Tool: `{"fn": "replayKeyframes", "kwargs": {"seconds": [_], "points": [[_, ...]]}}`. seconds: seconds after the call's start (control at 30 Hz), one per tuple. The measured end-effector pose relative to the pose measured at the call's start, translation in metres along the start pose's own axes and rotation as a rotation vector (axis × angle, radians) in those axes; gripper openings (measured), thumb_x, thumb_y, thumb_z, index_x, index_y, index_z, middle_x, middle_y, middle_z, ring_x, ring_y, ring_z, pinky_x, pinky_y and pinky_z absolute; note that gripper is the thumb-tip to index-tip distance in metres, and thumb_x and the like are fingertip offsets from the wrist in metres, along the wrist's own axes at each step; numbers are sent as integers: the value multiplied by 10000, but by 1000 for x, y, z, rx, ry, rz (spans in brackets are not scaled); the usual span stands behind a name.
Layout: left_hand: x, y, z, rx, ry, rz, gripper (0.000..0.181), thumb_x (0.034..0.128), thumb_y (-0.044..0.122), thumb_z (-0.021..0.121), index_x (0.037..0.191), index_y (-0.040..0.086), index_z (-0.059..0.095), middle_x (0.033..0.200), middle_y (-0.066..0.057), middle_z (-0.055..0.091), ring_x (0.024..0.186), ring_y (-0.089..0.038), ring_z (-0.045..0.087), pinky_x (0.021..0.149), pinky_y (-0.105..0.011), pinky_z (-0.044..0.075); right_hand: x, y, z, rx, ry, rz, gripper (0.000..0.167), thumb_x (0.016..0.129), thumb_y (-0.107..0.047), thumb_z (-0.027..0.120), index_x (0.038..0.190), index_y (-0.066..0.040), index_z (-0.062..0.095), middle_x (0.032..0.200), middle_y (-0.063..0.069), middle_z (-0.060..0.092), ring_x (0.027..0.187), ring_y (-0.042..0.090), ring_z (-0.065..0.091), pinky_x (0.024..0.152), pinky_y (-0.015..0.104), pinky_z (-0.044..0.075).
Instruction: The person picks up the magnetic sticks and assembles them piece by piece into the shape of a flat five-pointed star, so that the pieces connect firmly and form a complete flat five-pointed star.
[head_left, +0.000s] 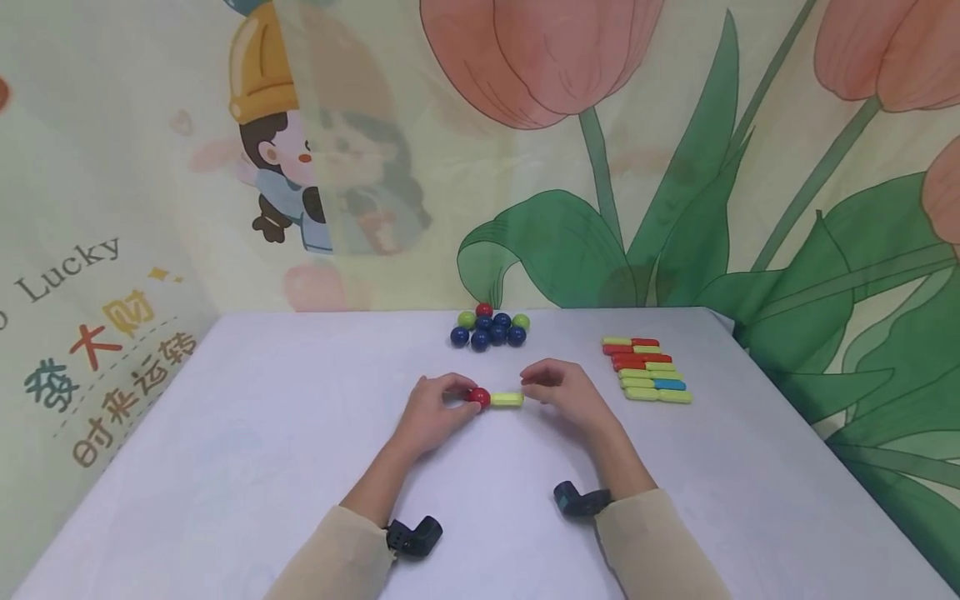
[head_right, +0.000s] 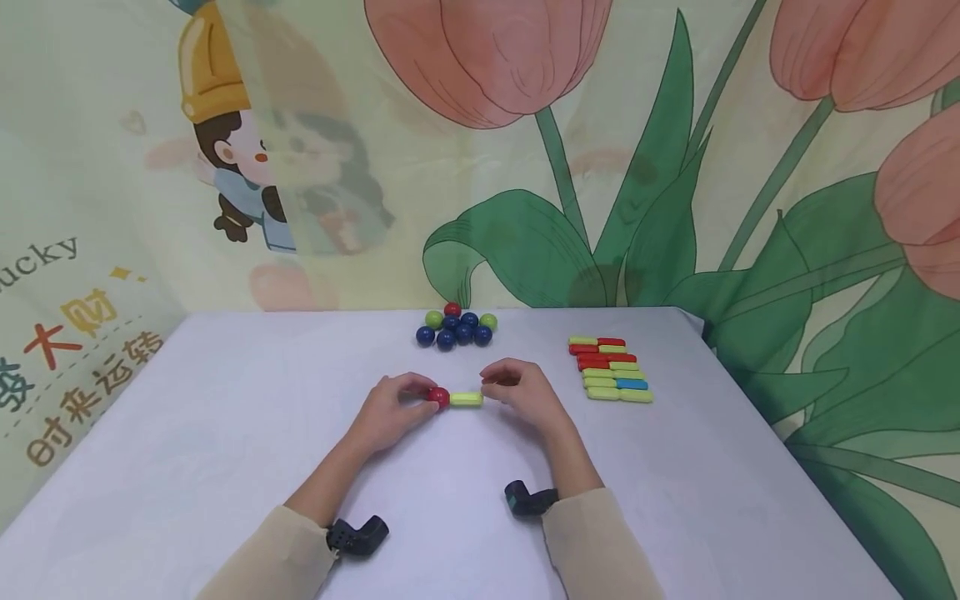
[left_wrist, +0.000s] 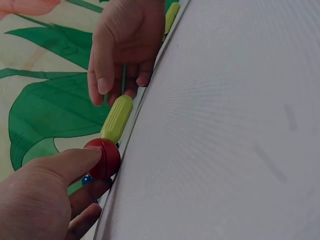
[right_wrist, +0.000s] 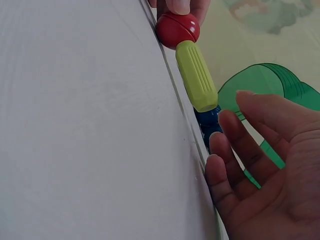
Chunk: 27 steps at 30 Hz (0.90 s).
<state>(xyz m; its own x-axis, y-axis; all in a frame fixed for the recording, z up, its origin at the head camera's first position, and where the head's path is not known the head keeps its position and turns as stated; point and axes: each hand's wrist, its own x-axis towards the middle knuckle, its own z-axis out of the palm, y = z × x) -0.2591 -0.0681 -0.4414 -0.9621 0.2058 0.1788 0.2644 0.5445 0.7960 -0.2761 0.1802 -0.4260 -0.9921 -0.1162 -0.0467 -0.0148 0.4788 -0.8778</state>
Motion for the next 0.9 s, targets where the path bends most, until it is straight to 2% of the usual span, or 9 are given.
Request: {"fn": "replayKeyframes", "kwargs": {"seconds": [0.2, 0.33, 0.5, 0.67, 0.9], "points": [[-2, -4, 0, -5, 2, -15, 275, 900, 187, 792, 1168, 161, 734, 1097, 6, 769, 1306, -298, 598, 1288, -563, 104, 1, 0, 0, 37, 14, 0, 254, 948, -196, 741, 1194, -131, 740, 1168, 47, 735, 1042, 220, 647, 815, 294, 552], [-1, -4, 0, -8, 3, -23, 275, 897, 197, 799, 1162, 167, 733, 1087, 12, 769, 1292, -292, 600, 1290, -556, 108, 4, 2, 1, 27, 29, 15, 250, 962, -211, 727, 1198, -130, 738, 1193, 59, 721, 1021, 222, 640, 803, 291, 555], [1, -2, 1, -13, -9, -10, 268, 908, 200, 788, 1165, 152, 731, 1096, -4, 770, 1281, -294, 606, 1287, -563, 116, 13, 3, -1, 8, 91, 74, 271, 976, -242, 709, 1238, -176, 717, 1242, 49, 705, 1042, 230, 659, 820, 308, 574], [1, 0, 0, -17, 4, -4, 256, 908, 183, 782, 1155, 140, 731, 1088, -17, 771, 1276, -309, 608, 1281, -579, 123, 29, 3, -2, 3, 159, 44, 359, 978, -249, 700, 1329, -185, 660, 1342, 60, 654, 1064, 254, 669, 823, 305, 571], [1, -3, 0, -13, 2, -2, 278, 911, 185, 782, 1179, 137, 725, 1118, -16, 767, 1289, -296, 610, 1287, -564, 117, 46, 4, 0, 63, 228, 26, 449, 974, -217, 692, 1411, -173, 600, 1426, 86, 595, 920, 251, 673, 753, 274, 550]]}}
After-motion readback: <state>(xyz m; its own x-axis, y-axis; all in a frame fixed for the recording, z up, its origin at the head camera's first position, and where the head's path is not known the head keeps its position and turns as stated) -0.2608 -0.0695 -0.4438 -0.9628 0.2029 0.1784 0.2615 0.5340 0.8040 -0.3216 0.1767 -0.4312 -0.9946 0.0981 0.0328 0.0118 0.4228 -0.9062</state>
